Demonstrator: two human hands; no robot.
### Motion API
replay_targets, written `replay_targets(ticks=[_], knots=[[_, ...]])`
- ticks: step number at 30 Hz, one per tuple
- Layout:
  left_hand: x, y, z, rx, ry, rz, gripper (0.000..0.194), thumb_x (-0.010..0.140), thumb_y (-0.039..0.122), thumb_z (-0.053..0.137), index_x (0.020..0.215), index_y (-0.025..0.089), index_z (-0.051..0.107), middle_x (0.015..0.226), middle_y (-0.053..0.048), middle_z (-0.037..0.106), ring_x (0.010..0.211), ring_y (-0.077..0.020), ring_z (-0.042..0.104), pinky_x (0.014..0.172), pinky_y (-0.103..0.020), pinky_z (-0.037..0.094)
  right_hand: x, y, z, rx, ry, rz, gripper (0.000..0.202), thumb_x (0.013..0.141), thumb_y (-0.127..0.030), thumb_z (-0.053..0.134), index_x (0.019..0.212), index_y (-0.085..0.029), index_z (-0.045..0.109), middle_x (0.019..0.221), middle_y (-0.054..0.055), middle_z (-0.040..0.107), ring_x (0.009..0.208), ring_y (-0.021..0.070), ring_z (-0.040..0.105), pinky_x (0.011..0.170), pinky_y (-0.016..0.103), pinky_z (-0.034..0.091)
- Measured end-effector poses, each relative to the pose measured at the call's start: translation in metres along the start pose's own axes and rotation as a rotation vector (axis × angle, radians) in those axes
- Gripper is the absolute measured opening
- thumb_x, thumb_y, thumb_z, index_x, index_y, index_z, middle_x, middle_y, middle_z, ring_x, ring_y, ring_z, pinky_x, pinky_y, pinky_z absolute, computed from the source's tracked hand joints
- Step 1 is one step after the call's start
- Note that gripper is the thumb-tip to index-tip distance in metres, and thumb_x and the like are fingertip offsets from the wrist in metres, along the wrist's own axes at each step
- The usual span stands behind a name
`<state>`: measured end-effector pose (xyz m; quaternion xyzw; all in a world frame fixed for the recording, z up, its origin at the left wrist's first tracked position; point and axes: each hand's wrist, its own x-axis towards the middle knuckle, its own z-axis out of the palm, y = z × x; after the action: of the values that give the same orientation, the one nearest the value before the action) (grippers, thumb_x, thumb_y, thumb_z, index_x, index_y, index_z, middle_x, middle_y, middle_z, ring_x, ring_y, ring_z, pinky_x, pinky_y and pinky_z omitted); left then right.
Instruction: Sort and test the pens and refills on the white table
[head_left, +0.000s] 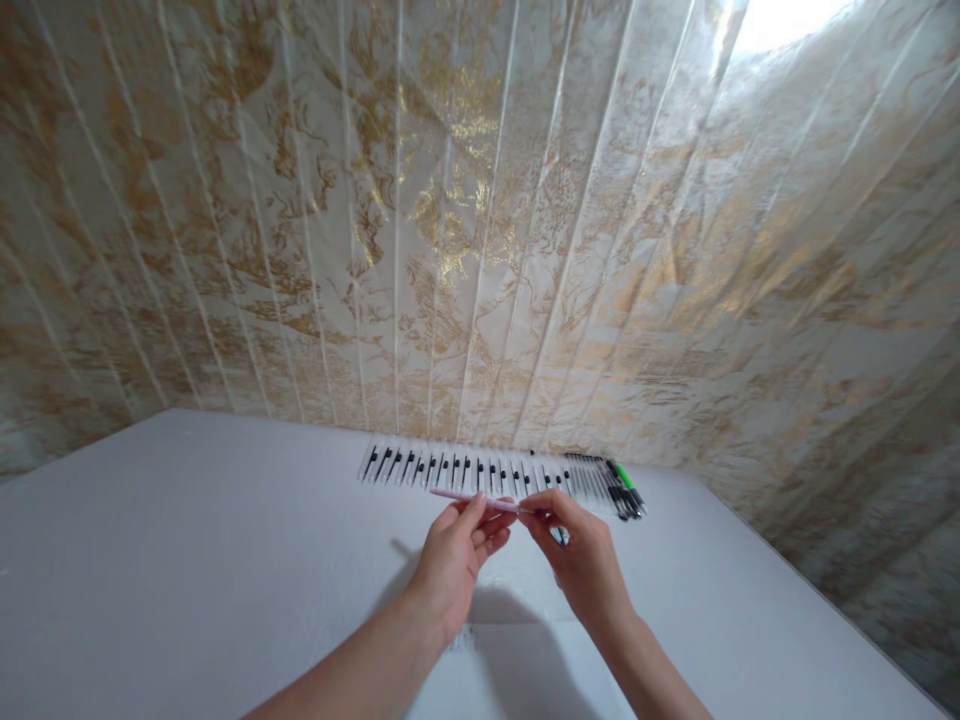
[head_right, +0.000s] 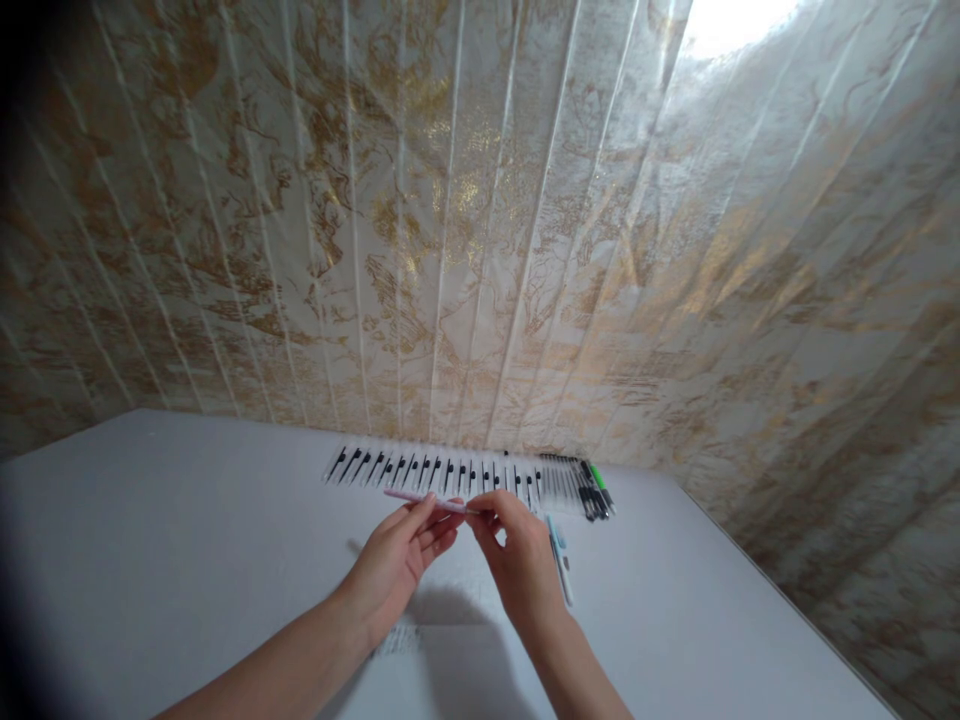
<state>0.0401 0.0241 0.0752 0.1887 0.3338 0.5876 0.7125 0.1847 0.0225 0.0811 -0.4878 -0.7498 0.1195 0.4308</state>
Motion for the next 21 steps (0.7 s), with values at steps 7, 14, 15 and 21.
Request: replay_targets(ticks=[7,14,15,21], knots=[[-0.0062,-0.0007,0.0013,0.029,-0.102,0.062,0.005,0.090,0.017,0.053,0.087,0.015,0.057,0.103,-0.014,0.072,0.092,-0.0182,0.068,0.083,-0.032,0.049,-0.0026,0.0006,-0.0019,-0.140,-0.068,0.102,0.039,0.096,-0.042,0.036,0.066,-0.021,0.051,0.058,-0.001,0.058,0.053,0.0139,0.054,0.054,0.023,0.037],[-0.0040,-0.0020,-0.0024,0.049,-0.087,0.137,0.007,0.085,0.022,0.057,0.089,0.016,0.055,0.107,-0.013,0.071,0.100,-0.0199,0.064,0.091,-0.036,0.044,-0.0001,-0.0017,-0.0005,-0.159,-0.105,0.045,0.010,0.092,-0.033,0.046,0.089,-0.023,0.048,0.078,0.000,0.062,0.064,0.0152,0.056,0.058,0.024,0.041],[-0.0039,-0.0027,-0.0028,0.053,-0.085,0.136,0.008,0.084,0.022,0.057,0.089,0.016,0.054,0.107,-0.013,0.071,0.100,-0.0199,0.064,0.091,-0.036,0.044,0.0001,-0.0010,-0.0003,-0.174,-0.109,0.041,0.012,0.092,-0.033,0.045,0.085,-0.023,0.047,0.075,0.000,0.061,0.063,0.0154,0.055,0.058,0.024,0.040],[-0.0036,-0.0060,-0.0053,0.082,-0.088,0.134,0.011,0.084,0.024,0.058,0.090,0.017,0.053,0.105,-0.012,0.071,0.098,-0.0202,0.064,0.089,-0.036,0.044,0.0000,0.0005,-0.0010,-0.220,-0.118,0.052,0.021,0.095,-0.036,0.038,0.083,-0.023,0.047,0.070,-0.001,0.057,0.061,0.0164,0.052,0.058,0.026,0.038]])
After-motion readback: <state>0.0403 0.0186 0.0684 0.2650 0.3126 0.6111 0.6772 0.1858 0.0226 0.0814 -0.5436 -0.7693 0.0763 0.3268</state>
